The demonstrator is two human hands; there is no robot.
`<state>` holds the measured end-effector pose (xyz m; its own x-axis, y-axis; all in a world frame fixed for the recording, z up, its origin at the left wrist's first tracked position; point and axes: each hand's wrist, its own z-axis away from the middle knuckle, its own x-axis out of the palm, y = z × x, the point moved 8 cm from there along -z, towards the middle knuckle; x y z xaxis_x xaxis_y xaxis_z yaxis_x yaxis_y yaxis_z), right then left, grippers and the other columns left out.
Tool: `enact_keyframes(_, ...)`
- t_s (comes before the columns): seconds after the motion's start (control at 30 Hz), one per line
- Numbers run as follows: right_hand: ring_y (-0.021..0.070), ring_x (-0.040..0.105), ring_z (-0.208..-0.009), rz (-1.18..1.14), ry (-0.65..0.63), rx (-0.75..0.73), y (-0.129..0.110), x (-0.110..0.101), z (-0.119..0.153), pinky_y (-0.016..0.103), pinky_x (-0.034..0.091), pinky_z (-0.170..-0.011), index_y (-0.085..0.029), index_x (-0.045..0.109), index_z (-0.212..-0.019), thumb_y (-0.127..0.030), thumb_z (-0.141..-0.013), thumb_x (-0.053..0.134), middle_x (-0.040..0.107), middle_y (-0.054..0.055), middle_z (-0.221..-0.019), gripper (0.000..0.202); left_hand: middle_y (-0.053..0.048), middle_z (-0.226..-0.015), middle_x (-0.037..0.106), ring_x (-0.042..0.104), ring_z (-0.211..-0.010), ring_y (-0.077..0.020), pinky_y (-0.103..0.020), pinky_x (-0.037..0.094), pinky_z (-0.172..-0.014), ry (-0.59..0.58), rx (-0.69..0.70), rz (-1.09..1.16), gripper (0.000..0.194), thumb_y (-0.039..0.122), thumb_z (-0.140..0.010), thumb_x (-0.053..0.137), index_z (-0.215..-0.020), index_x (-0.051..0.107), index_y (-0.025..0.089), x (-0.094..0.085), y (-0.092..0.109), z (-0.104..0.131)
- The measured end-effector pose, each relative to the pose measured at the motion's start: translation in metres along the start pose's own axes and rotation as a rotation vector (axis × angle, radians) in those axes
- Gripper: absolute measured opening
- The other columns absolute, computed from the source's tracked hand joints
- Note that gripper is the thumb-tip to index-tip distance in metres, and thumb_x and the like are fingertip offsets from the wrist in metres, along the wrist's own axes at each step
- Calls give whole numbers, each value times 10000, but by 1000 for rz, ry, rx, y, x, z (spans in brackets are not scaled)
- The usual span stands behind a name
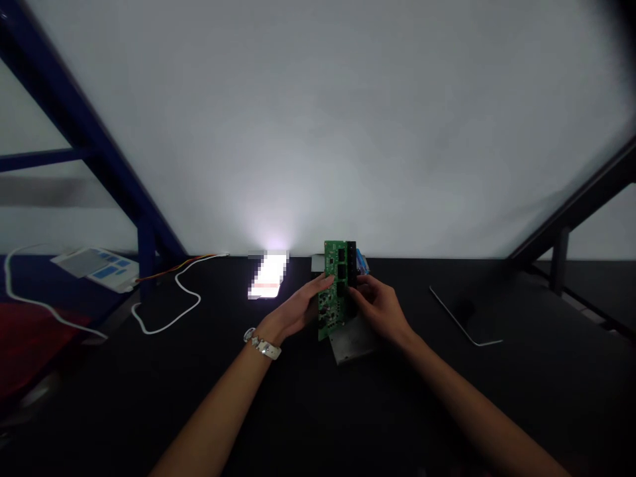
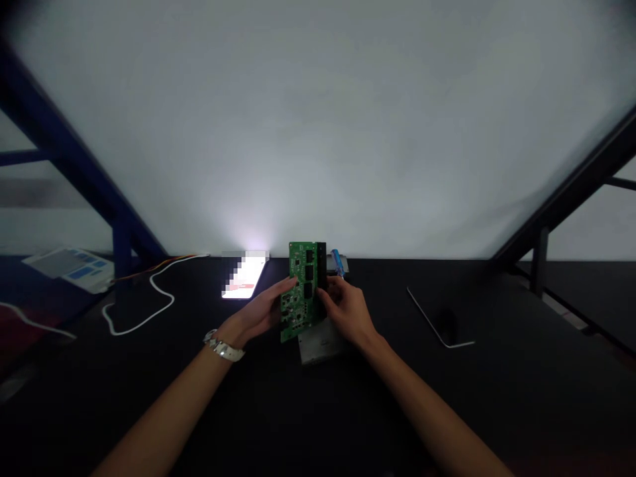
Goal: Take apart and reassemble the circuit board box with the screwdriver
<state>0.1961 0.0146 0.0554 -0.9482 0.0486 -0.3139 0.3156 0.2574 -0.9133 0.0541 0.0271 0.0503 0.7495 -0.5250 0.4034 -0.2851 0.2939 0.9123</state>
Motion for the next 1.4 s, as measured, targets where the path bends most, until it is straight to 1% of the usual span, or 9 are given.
enact_keyframes(0.23,190,625,-638,2,100,-38,-9,-10,0,291,460,-558,-242,663,-1029,-397,-839,646,713,43,-841,245,-111,-1207,661,612,-1135,-287,-468,490,-957,-101,59,-202,419,371,-880,618,-1285,592,269,5,4,2)
enact_keyframes(0.37,230,679,-840,-187,154,-82,-13,-18,-1,346,530,-734,-246,642,-1052,-371,-844,641,715,49,-970,243,-92,-1435,492,465,-1320,-313,-514,456,-1019,-70,164,-456,698,263,-767,756,-1394,470,374,1,7,0)
enact_keyframes(0.57,270,597,-1143,-187,82,-291,-42,-11,5,456,467,-997,-298,651,-1127,-259,-788,711,642,46,-1218,346,-187,-1445,435,510,-1255,-362,-584,440,-1005,-36,345,-661,1015,197,-672,802,-1513,247,319,-5,2,-6)
enact_keyframes(0.7,260,535,-1222,-139,53,-367,-54,0,9,476,472,-1008,-335,646,-1179,-251,-868,620,528,47,-1346,323,-177,-1386,492,549,-1198,-335,-535,449,-1008,26,456,-717,1069,200,-649,813,-1517,197,302,-3,3,-7)
enact_keyframes(0.87,243,567,-1101,22,64,-418,-54,10,11,455,493,-964,-297,662,-1106,-273,-831,680,598,65,-1111,277,-169,-1392,470,504,-1240,-308,-530,382,-1068,64,589,-769,891,262,-805,679,-1517,144,267,0,5,-8)
enact_keyframes(1.03,236,562,-1019,209,36,-476,-60,11,17,425,485,-903,-240,697,-912,-252,-878,603,636,61,-972,101,-168,-1416,386,439,-1277,-326,-564,350,-1086,147,680,-888,1005,252,-780,698,-1534,33,273,-7,7,-8)
enact_keyframes(1.13,222,584,-958,103,54,-373,-53,-2,16,364,495,-815,-218,684,-891,-316,-908,568,641,61,-955,153,-155,-1454,306,350,-1339,-353,-571,317,-1117,177,677,-983,1035,205,-749,712,-1541,51,283,-6,15,-4)
enact_keyframes(1.27,167,571,-685,-46,30,-82,-21,-15,8,267,449,-576,-204,645,-905,-456,-852,633,605,11,-760,257,-128,-1494,239,257,-1396,-372,-581,277,-1144,213,655,-1050,977,118,-756,651,-1541,104,317,-7,31,5)
enact_keyframes(1.4,126,473,-620,-13,26,-80,-13,-25,1,247,377,-544,-174,659,-793,-447,-828,660,534,-4,-702,275,-87,-1569,146,145,-1447,-366,-563,244,-1167,241,710,-1053,999,68,-739,617,-1541,77,320,-7,47,12)
